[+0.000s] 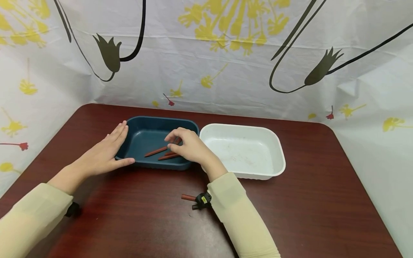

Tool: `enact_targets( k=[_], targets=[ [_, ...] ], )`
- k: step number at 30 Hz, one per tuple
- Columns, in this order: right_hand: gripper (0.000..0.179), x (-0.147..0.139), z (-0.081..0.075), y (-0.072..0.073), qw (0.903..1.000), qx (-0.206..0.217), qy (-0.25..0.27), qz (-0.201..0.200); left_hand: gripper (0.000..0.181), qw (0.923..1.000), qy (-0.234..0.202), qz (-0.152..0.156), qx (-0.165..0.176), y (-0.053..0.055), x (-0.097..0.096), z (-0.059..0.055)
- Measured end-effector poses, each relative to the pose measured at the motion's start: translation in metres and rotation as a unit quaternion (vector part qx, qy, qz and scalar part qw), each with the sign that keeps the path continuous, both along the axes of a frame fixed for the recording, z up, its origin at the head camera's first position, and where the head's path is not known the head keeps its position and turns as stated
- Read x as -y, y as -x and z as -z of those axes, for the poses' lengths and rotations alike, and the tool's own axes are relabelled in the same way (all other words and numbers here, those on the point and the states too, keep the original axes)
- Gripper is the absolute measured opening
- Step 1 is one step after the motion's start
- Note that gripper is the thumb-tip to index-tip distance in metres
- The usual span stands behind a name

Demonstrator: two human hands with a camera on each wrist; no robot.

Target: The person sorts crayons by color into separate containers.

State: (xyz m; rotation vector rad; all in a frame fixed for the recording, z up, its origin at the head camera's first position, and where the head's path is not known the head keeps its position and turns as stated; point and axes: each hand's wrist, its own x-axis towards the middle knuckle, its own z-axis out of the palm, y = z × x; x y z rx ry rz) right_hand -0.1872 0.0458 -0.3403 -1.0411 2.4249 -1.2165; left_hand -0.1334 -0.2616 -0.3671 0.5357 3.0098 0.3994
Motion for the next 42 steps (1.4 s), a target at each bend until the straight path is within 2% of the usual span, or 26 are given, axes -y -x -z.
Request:
enact_targets(
  k=[22,32,42],
  targets=[
    [0.018,-0.020,-0.003,-0.007,0.9993,0.010,0.034,0.013,0.110,1.0000,-0.003,0.001,0.000,0.000,0.000,0.002],
    [0.018,-0.031,-0.008,-0.012,0.9997,-0.004,0.023,0.011,0.111,1.0000,-0.003,0.001,-0.001,0.000,0.001,0.001],
    [0.016,-0.037,-0.012,-0.015,0.9997,0.000,0.016,0.016,0.111,1.0000,0.001,-0.001,0.001,0.002,0.001,0.002]
  ],
)
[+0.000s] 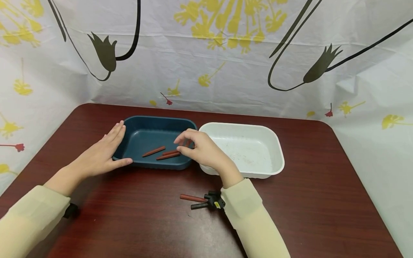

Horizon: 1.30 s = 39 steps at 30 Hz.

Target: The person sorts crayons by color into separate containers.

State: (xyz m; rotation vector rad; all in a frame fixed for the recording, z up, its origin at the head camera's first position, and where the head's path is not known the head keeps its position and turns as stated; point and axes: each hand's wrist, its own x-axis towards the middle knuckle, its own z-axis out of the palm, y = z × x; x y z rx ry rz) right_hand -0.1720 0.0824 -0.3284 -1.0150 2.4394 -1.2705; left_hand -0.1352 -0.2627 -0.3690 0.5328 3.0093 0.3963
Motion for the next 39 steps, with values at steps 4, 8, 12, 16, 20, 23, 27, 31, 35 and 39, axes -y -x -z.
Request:
enact_targets(
  k=[4,8,12,16,20,23,27,31,35,39],
  targets=[
    [0.016,-0.002,-0.002,-0.002,1.0000,0.002,-0.003,0.002,0.111,1.0000,0.000,0.003,0.001,-0.001,0.000,-0.001],
    [0.016,-0.005,-0.004,-0.006,1.0000,0.002,-0.003,0.003,0.110,1.0000,0.000,0.006,0.003,-0.002,0.000,-0.002],
    [0.017,-0.007,-0.005,-0.009,1.0000,-0.004,-0.005,0.002,0.111,1.0000,-0.003,0.005,0.000,-0.001,0.000,-0.001],
    [0.016,-0.011,-0.006,-0.012,0.9999,-0.011,-0.008,0.001,0.111,1.0000,-0.004,0.006,-0.003,-0.001,0.000,-0.001],
    [0.015,-0.014,-0.007,-0.015,0.9996,-0.022,-0.016,0.003,0.111,1.0000,-0.004,0.007,0.000,-0.002,0.000,-0.003],
    [0.015,-0.017,-0.005,-0.017,0.9994,-0.026,-0.020,0.005,0.111,1.0000,-0.003,0.007,0.003,-0.002,0.000,-0.003],
    [0.014,-0.022,-0.002,-0.020,0.9992,-0.033,-0.021,0.006,0.111,1.0000,-0.004,0.009,0.000,-0.002,0.000,-0.003],
    [0.015,-0.025,-0.002,-0.023,0.9990,-0.038,-0.022,0.006,0.110,0.9999,-0.007,0.010,-0.005,-0.002,0.000,-0.003],
    [0.016,-0.028,-0.001,-0.026,0.9987,-0.044,-0.026,0.003,0.110,0.9999,-0.006,0.010,-0.004,-0.001,0.000,-0.003],
    [0.016,-0.031,0.000,-0.030,0.9985,-0.045,-0.032,-0.002,0.110,1.0000,-0.005,0.008,0.000,-0.001,0.000,-0.003]
  ],
)
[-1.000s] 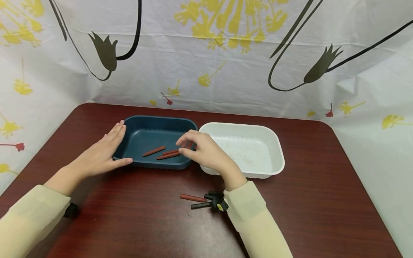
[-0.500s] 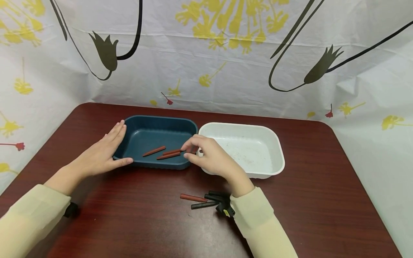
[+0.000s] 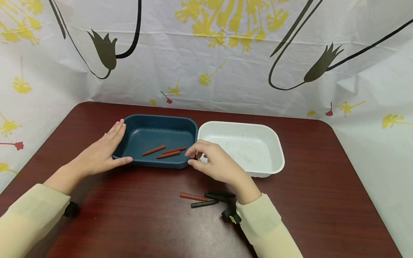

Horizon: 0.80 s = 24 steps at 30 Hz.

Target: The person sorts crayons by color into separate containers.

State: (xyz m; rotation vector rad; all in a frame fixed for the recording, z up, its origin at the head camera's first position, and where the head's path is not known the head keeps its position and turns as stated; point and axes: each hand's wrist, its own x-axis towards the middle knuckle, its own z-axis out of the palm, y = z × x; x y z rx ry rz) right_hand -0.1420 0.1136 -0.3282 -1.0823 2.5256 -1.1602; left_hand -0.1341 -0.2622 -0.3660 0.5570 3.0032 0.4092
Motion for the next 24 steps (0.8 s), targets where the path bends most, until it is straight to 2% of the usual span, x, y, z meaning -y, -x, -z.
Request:
enact_targets(
  k=[8,15,24],
  targets=[
    [0.015,-0.006,0.003,-0.005,0.9999,-0.008,-0.003,-0.008,0.111,0.9999,-0.002,-0.009,0.006,0.000,0.000,0.001],
    [0.015,-0.010,0.004,-0.011,0.9998,-0.006,0.007,-0.016,0.111,1.0000,-0.002,-0.004,0.003,0.000,0.000,0.001],
    [0.015,-0.013,0.006,-0.022,0.9996,-0.006,-0.013,-0.026,0.111,1.0000,0.001,-0.006,0.006,0.001,0.000,0.002]
  ],
)
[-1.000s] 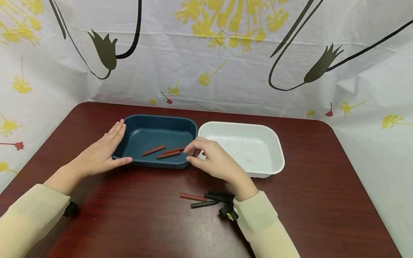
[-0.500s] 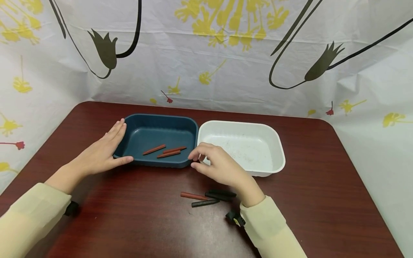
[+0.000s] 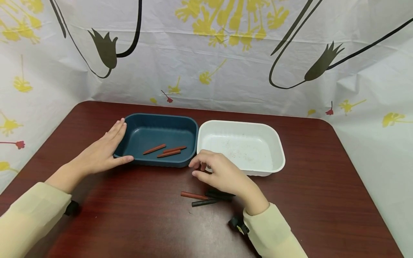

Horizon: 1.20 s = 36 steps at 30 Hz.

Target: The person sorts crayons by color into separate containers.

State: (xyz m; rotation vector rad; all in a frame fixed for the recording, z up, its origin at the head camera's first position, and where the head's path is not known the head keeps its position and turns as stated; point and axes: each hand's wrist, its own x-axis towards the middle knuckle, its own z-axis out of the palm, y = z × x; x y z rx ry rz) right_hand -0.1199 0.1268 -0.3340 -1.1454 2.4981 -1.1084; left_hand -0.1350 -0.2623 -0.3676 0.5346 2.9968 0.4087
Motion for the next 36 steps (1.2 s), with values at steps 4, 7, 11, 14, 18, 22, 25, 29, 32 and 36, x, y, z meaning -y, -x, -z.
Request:
enact_targets(
  k=[4,7,11,14,18,22,25,29,32,36],
  targets=[
    [0.016,0.000,0.000,-0.002,0.9999,0.002,-0.002,-0.013,0.111,1.0000,0.000,0.000,0.000,0.000,0.001,0.000],
    [0.015,0.001,0.001,-0.004,0.9996,0.003,-0.006,-0.027,0.111,1.0000,-0.002,0.001,0.002,-0.001,0.000,0.002],
    [0.015,0.002,0.004,-0.006,0.9989,0.002,-0.018,-0.043,0.111,1.0000,-0.004,0.003,0.003,-0.003,-0.001,0.004],
    [0.016,0.004,0.005,-0.006,0.9984,0.001,-0.027,-0.050,0.111,1.0000,-0.004,0.007,0.000,-0.003,-0.001,0.003],
    [0.017,0.006,0.006,-0.007,0.9976,-0.009,-0.039,-0.057,0.111,1.0000,-0.004,0.007,-0.001,-0.003,-0.002,0.000],
    [0.017,0.009,0.007,-0.008,0.9963,-0.016,-0.053,-0.066,0.111,1.0000,-0.004,0.005,0.002,-0.003,-0.001,0.000],
    [0.017,0.011,0.008,-0.009,0.9953,-0.012,-0.060,-0.075,0.111,1.0000,-0.004,0.004,0.002,-0.003,0.000,0.000],
    [0.017,0.013,0.008,-0.010,0.9945,0.003,-0.067,-0.080,0.111,1.0000,-0.003,0.001,-0.002,-0.002,0.001,0.000],
    [0.016,0.014,0.009,-0.012,0.9932,0.024,-0.084,-0.077,0.111,1.0000,-0.002,0.002,-0.003,-0.002,0.001,0.000],
    [0.014,0.017,0.013,-0.014,0.9904,0.031,-0.115,-0.070,0.111,1.0000,0.000,0.005,-0.005,-0.001,0.000,0.000]
  ],
)
